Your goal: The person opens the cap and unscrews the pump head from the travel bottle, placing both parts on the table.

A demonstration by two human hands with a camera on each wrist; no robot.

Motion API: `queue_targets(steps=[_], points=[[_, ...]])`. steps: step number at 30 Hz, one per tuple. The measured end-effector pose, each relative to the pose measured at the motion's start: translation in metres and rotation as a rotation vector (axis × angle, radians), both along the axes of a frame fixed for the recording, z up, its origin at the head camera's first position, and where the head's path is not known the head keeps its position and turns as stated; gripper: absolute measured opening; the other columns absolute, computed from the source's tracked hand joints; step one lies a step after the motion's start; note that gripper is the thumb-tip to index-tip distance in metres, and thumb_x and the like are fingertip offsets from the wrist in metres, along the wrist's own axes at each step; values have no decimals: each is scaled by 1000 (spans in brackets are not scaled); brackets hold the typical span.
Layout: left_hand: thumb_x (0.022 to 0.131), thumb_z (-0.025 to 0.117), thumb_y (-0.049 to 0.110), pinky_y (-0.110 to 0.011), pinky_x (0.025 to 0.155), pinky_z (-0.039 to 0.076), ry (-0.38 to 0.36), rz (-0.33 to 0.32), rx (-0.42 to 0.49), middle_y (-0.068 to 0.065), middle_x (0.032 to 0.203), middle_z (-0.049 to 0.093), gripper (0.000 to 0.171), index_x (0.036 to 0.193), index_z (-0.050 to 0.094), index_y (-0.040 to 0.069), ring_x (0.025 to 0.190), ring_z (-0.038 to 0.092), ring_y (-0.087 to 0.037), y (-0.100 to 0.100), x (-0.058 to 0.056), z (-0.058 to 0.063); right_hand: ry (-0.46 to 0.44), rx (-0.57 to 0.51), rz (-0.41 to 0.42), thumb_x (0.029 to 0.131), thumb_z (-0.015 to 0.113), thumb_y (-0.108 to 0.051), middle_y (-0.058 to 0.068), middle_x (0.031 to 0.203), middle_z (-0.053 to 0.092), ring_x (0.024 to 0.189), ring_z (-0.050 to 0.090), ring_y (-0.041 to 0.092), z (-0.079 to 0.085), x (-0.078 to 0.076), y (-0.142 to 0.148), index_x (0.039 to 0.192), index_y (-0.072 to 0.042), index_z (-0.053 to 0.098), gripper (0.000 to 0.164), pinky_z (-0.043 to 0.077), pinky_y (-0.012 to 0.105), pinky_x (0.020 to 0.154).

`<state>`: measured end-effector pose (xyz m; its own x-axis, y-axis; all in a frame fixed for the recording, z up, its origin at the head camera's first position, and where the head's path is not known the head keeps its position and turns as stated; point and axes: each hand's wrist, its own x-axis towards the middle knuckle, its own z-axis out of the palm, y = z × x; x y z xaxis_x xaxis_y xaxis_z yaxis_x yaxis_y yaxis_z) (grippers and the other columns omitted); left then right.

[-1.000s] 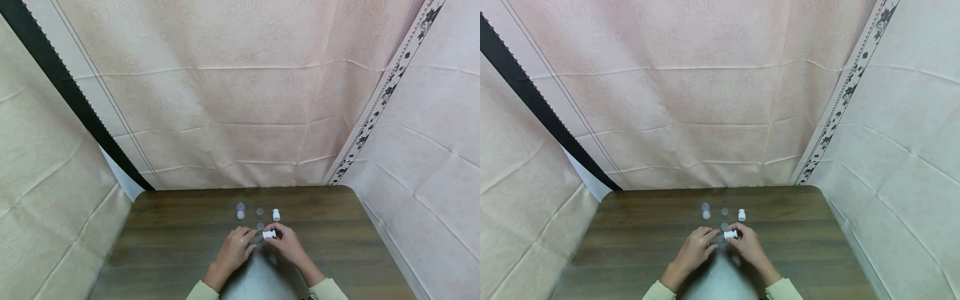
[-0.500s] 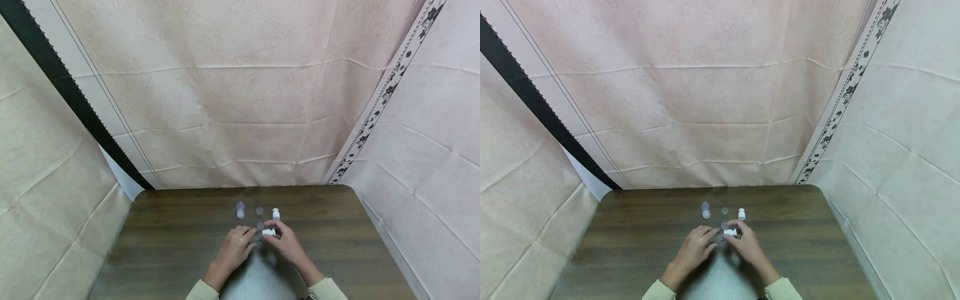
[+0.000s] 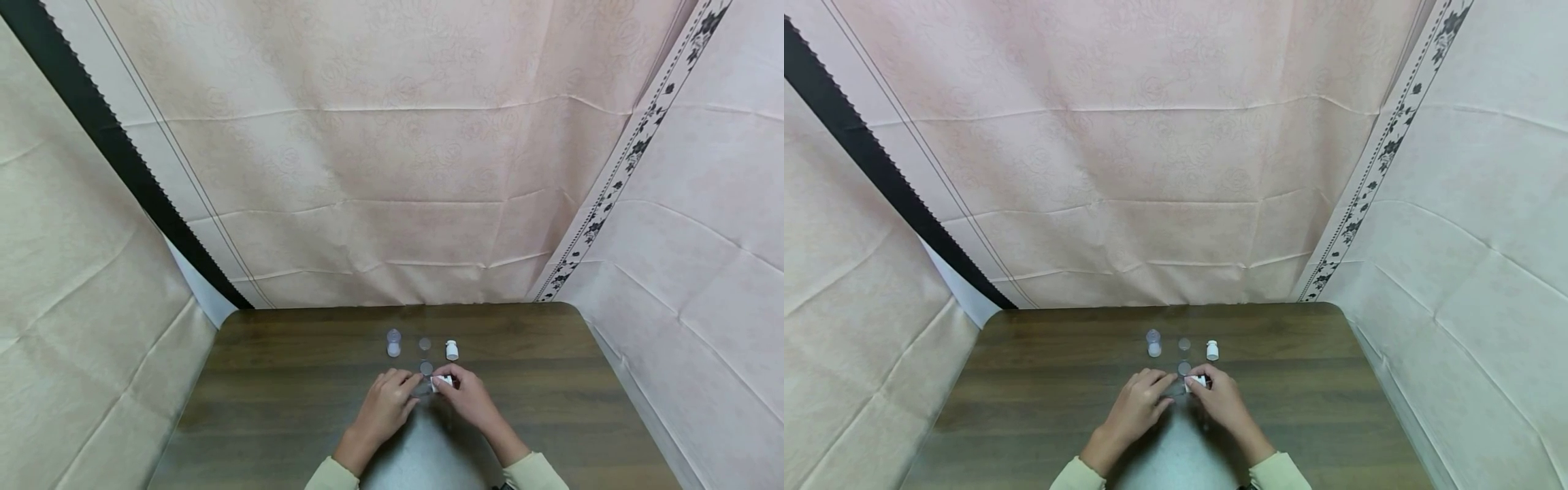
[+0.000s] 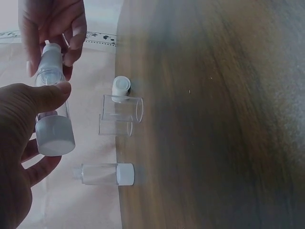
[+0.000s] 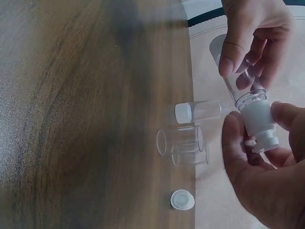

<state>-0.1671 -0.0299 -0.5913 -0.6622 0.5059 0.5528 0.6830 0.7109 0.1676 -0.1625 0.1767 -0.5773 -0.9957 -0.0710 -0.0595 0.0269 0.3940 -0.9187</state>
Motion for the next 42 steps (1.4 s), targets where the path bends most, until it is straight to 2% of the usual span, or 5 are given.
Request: queue_targets(steps=[12, 22, 28, 37, 42], points=[[77, 93, 21, -32, 75, 56, -17, -11, 14, 3, 103, 73, 46, 118, 75, 16, 92, 68, -13, -1, -1, -1, 71, 27, 20, 87, 81, -7, 6, 98, 70, 83, 61, 8, -1, -2, 3, 104, -13, 71, 20, 51, 21, 72], [76, 93, 21, -32, 76, 57, -12, -11, 22, 3, 103, 73, 46, 118, 75, 16, 92, 67, -13, 0, -1, 0, 87, -23, 21, 87, 81, -7, 8, 96, 69, 81, 58, 8, 3, -1, 2, 101, -11, 70, 18, 48, 21, 70], [76, 93, 21, -32, 76, 57, -8, -19, 21, 3, 102, 72, 46, 119, 75, 15, 91, 67, -13, 1, 1, 1, 92, -12, -3, 84, 84, -5, 7, 94, 68, 79, 56, 9, 1, 0, 2, 98, -12, 69, 22, 47, 21, 69], [76, 93, 21, -31, 78, 58, -4, -23, 53, 1, 103, 73, 47, 118, 74, 13, 90, 67, -14, 1, 0, -1, 113, -92, -75, 82, 82, 5, 13, 109, 71, 97, 68, 15, 2, 3, -3, 112, -9, 64, 37, 57, 20, 75], [74, 94, 21, -29, 76, 58, -6, -26, 94, 1, 102, 72, 48, 117, 74, 12, 90, 67, -13, 1, -2, -1, 213, -93, -105, 80, 82, 10, 14, 117, 68, 106, 69, 22, 2, 3, -3, 118, -4, 69, 42, 59, 23, 83]])
